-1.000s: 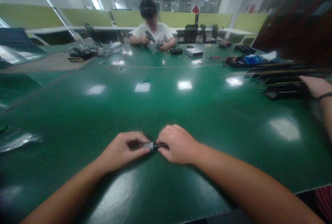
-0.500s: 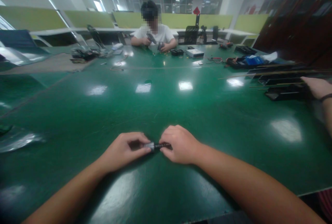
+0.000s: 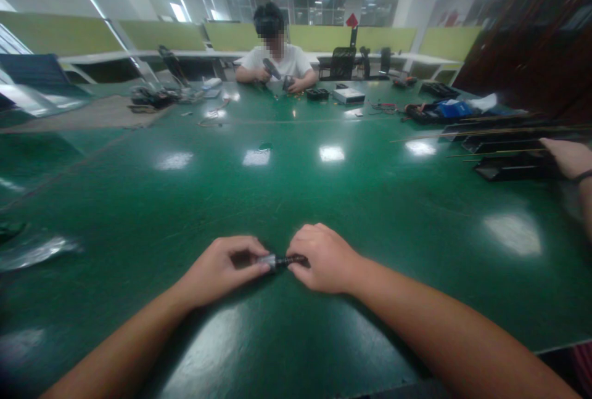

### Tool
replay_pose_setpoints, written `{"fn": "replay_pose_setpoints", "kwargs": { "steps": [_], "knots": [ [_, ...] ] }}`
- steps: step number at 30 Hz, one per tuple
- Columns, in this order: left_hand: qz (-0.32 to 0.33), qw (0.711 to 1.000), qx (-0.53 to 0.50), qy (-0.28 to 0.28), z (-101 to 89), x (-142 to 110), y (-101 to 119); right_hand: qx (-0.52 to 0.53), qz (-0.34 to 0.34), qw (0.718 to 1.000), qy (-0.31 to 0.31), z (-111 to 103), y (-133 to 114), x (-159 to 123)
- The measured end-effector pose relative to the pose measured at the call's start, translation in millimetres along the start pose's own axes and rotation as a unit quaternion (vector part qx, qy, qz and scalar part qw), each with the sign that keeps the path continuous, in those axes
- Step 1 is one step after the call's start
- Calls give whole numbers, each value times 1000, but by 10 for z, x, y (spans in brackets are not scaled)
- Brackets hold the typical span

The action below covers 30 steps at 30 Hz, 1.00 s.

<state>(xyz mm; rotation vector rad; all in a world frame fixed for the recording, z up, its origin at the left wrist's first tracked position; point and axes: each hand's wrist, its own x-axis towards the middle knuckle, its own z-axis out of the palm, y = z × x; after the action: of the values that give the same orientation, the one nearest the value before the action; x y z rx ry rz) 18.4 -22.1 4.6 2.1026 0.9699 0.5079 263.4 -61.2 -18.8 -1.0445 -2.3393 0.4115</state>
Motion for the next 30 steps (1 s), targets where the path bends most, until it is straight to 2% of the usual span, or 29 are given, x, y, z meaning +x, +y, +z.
{"fn": "replay_pose_setpoints", "kwargs": {
  "steps": [30],
  "knots": [
    [0, 1000, 19, 12, 0, 0, 7, -15, 10, 1000, 1, -71, 41, -13]
  ]
}}
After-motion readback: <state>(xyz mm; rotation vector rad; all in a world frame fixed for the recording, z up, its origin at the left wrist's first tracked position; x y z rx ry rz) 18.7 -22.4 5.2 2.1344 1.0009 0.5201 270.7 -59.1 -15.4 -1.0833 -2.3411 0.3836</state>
